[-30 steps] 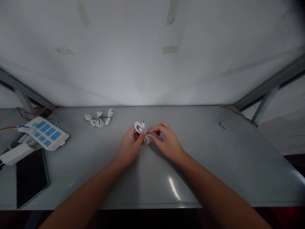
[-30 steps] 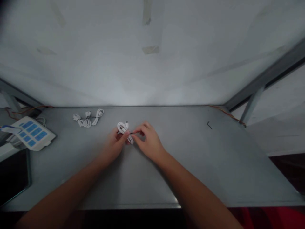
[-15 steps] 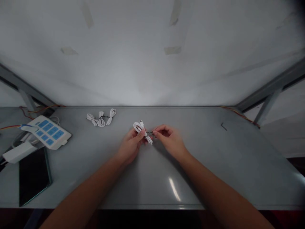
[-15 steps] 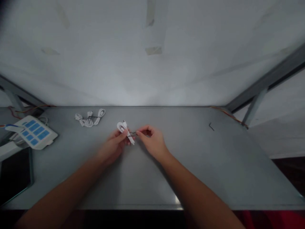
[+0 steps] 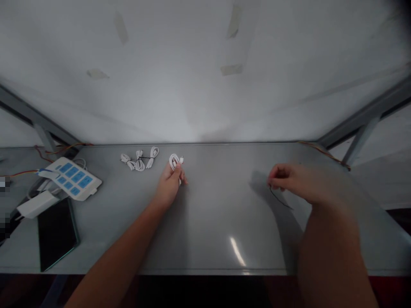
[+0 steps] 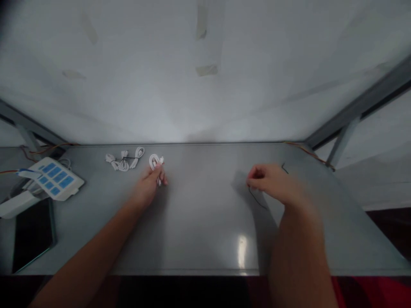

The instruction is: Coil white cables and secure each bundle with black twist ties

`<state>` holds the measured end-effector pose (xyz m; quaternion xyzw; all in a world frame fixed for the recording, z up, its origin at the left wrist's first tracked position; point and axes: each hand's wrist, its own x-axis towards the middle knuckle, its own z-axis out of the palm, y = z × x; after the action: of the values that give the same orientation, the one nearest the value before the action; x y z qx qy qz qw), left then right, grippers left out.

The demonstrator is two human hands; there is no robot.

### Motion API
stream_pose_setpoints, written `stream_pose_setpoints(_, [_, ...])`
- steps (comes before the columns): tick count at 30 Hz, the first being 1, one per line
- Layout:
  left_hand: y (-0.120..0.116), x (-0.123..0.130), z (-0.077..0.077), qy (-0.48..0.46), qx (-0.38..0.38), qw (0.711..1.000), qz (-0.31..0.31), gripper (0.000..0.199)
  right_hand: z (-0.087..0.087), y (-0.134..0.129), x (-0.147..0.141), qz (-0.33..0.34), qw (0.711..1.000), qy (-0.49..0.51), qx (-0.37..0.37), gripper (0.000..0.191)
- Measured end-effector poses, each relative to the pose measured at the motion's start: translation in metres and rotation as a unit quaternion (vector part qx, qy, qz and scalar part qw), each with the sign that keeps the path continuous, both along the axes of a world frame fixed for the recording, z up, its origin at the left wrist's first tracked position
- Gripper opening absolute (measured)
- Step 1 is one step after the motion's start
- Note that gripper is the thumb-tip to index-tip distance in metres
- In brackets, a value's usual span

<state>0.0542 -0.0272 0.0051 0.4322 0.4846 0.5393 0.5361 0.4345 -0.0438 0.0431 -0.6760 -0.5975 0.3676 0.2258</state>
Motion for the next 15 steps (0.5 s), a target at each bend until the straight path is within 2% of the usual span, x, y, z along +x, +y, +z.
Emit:
stream_pose_setpoints(3, [-0.003,-0.002,0.002,0.103,0.043,0.994,-0.001,0.028,-0.003,0.000,0.014,0.036,0.995,-0.084,-0.031,0.017])
stream_pose_setpoints(5, [-0.005,-0.002,0.006,0.151,0.073,0.986,-0.022,0.027,0.000,0.006,-0.003,0.024,0.995,-0.092,0.011,0.021])
stream_pose_setpoints(7, [-0.006,0.000,0.007,0.196,0.112,0.972,-0.065,0.029,0.005,0.011,-0.039,0.016,0.995,-0.068,0.074,0.018])
stream_pose_setpoints(9, [-0.009,0.005,0.006,0.230,0.137,0.955,-0.124,0.026,0.005,0.013,-0.090,0.031,0.992,0.033,0.118,0.018])
stream_pose_setpoints(11, [-0.011,0.011,0.002,0.243,0.142,0.944,-0.175,0.022,-0.001,0.010,-0.140,0.096,0.972,0.200,0.073,0.039])
stream_pose_setpoints(13, [-0.013,0.015,-0.003,0.236,0.141,0.944,-0.183,0.020,-0.013,0.006,-0.177,0.132,0.943,0.303,0.037,0.044])
stream_pose_setpoints(15, [-0.012,0.016,-0.005,0.242,0.144,0.946,-0.159,0.024,-0.024,0.005,-0.190,0.133,0.937,0.322,0.027,0.038])
